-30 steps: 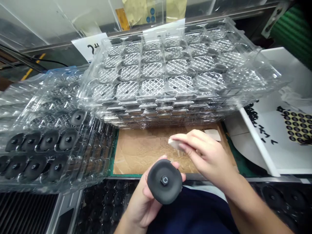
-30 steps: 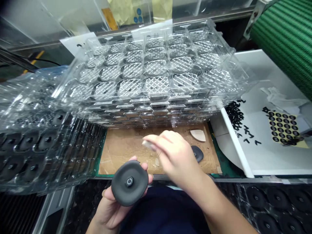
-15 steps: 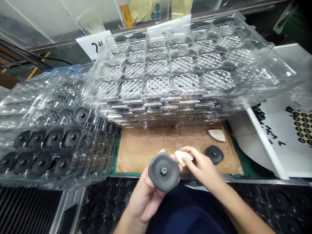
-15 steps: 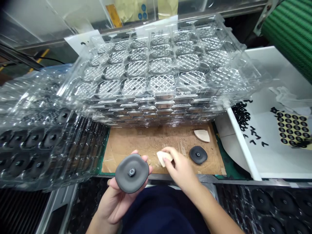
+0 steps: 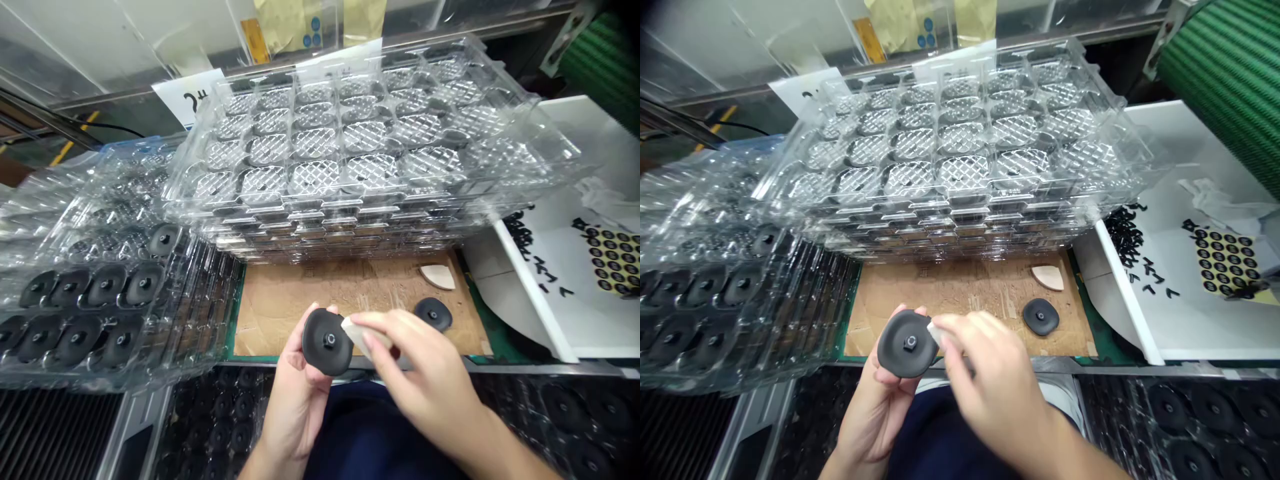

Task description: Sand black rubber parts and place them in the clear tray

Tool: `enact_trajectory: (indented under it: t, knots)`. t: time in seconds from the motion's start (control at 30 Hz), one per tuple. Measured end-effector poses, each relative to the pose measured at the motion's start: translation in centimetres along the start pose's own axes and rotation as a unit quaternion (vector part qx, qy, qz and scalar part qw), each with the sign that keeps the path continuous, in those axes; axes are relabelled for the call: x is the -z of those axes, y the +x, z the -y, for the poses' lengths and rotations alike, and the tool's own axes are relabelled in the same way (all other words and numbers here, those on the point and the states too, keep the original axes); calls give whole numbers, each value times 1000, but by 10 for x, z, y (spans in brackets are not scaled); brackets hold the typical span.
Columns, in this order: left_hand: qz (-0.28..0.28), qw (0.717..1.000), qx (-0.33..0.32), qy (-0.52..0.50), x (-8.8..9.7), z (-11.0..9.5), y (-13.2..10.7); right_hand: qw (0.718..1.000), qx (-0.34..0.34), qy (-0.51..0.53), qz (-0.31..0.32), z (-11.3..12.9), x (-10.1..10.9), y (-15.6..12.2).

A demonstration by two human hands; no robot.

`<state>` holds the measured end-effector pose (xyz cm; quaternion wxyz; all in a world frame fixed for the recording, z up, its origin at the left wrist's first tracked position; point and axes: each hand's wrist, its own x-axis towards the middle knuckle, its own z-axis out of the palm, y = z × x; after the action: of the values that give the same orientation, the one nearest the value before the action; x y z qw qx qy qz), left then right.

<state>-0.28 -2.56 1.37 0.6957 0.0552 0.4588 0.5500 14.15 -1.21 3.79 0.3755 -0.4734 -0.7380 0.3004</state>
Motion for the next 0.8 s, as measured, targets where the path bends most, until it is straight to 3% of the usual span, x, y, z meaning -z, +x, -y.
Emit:
enact_trajectory:
  t: [0.1, 0.2, 0.3, 0.4, 0.5, 0.6, 0.7, 0.77, 0.8]
  knots:
    - [11, 1000, 2, -4, 1, 1, 0, 997, 21, 51, 51, -4, 3, 3]
    - [19, 999, -26, -14, 4, 1, 2, 997, -59, 38, 30, -26, 0, 6]
    - [11, 999, -42, -23, 5, 0, 4, 993, -119, -23, -6, -58, -18, -2]
    - [9, 998, -48, -31, 6, -1, 5, 991, -116, 4, 60, -80, -45, -26]
    - [17, 998, -44, -35, 6, -2, 6, 987, -118, 34, 109, -86, -61, -42]
    - [25, 998, -48, -28, 6, -1, 6, 985, -136, 48, 92, -76, -50, -33]
    - [31, 998, -55, -18, 4, 3, 5, 988, -140, 63, 5, -45, -24, -5]
    - [43, 998, -38, -14, 3, 5, 4, 992, -77, 84, -62, -21, -12, 10]
    - [48, 999, -22, -9, 3, 5, 3, 994, -28, 90, -61, -10, -8, 16]
